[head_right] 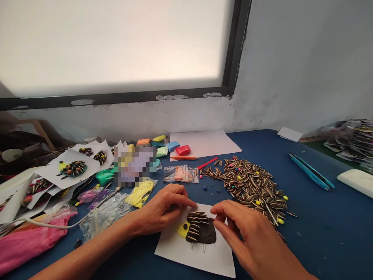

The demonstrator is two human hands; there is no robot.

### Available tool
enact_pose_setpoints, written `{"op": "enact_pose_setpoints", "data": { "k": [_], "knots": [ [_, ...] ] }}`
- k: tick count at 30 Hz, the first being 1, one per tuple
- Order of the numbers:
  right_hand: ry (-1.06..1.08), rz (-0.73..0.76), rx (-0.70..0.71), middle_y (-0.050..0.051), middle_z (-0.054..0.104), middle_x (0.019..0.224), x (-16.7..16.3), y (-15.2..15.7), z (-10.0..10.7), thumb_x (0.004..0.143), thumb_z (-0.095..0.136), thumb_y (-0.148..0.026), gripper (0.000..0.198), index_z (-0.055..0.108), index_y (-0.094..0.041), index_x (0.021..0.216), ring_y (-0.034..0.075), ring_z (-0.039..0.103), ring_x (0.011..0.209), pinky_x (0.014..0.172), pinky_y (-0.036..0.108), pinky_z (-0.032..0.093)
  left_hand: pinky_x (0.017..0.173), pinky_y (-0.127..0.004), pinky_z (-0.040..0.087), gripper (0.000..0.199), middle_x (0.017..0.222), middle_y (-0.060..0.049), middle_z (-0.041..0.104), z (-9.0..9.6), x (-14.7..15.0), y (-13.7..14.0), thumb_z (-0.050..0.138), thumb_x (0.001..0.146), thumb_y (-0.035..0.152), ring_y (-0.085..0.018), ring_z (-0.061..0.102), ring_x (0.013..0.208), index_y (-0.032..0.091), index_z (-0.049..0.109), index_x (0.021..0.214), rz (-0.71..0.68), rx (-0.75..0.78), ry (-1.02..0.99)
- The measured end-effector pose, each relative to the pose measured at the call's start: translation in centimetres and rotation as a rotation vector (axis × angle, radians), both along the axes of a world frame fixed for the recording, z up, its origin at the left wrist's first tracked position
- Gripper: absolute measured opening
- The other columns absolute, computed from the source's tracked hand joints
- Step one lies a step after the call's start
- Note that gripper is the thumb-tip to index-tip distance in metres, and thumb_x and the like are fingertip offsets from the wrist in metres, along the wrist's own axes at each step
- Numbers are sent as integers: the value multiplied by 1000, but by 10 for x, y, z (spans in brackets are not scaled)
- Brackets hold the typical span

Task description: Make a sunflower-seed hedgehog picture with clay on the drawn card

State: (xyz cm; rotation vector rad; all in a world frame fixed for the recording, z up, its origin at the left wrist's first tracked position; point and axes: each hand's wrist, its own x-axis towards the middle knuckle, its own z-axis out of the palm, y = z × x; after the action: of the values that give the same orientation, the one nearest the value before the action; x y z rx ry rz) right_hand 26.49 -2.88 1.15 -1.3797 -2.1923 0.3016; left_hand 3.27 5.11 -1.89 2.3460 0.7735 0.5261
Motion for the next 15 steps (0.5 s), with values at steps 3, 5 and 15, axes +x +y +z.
{"op": "enact_pose_setpoints", "data": {
  "k": [3, 5, 15],
  "knots": [
    [-60, 45, -98, -2, 69, 73, -2, -3, -6, 95, 50, -26, 19, 63, -26, 81, 12, 65, 60, 53, 20, 51, 81, -29, 42, 45, 88, -4, 61, -1, 1, 0, 48, 77, 0, -16, 55, 84, 21, 74, 107, -2, 11, 8],
    [-84, 64, -101, -3, 68, 73, -2, -4, -10, 95, 50, -25, 20, 62, -26, 80, 12, 65, 61, 54, 20, 51, 80, -29, 42, 46, 87, -4, 60, -1, 1, 0, 48, 76, 0, -16, 55, 84, 20, 74, 107, -5, 9, 6],
    [-96, 49, 9, -2, 68, 76, -7, -6, -20, 95, 45, -20, 23, 64, -28, 84, 14, 67, 65, 56, 24, 53, 79, -29, 42, 45, 86, -3, 60, -1, 1, 2, 48, 76, -1, -16, 55, 82, 20, 74, 107, -4, 31, 18]
  ]
}}
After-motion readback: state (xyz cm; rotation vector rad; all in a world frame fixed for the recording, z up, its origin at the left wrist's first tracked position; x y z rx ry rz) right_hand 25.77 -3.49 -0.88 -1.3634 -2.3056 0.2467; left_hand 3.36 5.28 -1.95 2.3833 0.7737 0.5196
